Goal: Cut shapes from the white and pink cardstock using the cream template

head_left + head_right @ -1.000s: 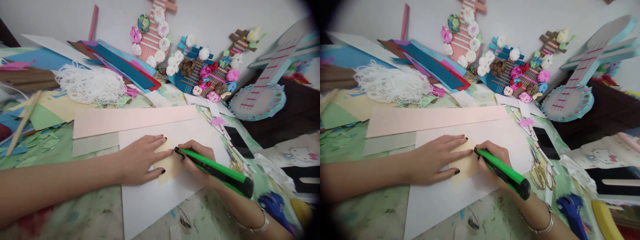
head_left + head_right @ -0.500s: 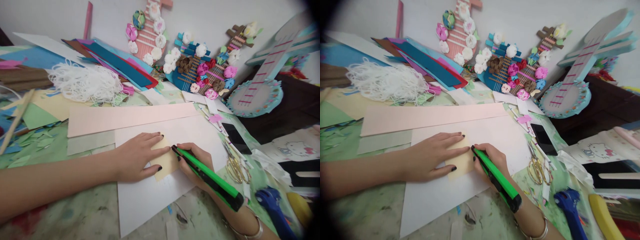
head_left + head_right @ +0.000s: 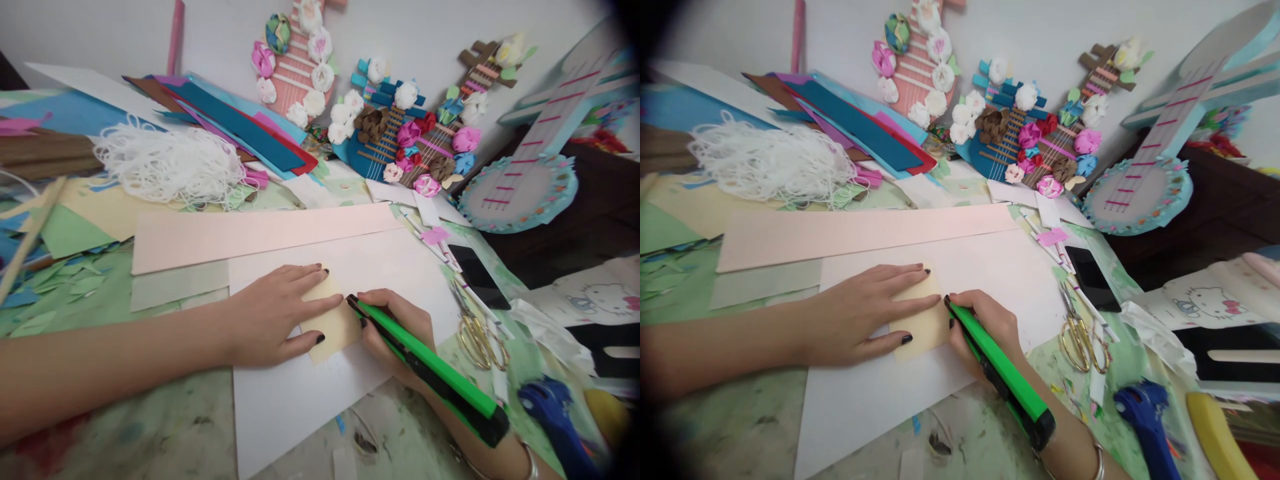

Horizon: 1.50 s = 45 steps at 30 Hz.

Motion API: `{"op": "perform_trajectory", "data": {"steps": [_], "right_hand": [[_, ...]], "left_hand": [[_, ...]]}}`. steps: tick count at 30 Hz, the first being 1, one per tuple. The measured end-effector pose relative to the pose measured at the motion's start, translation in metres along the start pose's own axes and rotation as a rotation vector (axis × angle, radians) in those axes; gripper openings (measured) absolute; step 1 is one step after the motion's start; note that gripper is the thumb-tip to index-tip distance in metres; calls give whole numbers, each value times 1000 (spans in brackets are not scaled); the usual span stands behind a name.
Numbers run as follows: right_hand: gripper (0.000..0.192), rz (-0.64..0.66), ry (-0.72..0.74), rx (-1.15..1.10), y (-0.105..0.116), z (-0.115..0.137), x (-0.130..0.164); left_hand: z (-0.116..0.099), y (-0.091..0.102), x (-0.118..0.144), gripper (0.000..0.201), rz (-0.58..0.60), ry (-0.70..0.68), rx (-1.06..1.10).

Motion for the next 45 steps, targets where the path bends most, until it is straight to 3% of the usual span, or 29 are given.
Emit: {"op": "perform_trajectory", "data": {"steps": [8,38,45], "right_hand": [[28,5,15,10,1,2,0],[26,-3,49,17,9,6,0],[23,7,52,30,13,11,-3]], "left_hand": [[3,-3,3,51,-39,1,19],[2,-3,3,50,-3,25,13],[-1,-1,0,49,92,33,-5]]}}
Point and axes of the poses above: each hand's wrist, its own x-axis away from the middle knuckle, its own y-axis out of the back of the hand, z = x × y, the point moved 4 cm from there along -x, towards the middle knuckle, and after that the axes turned 13 degrees about x, right-handed, at the moved point
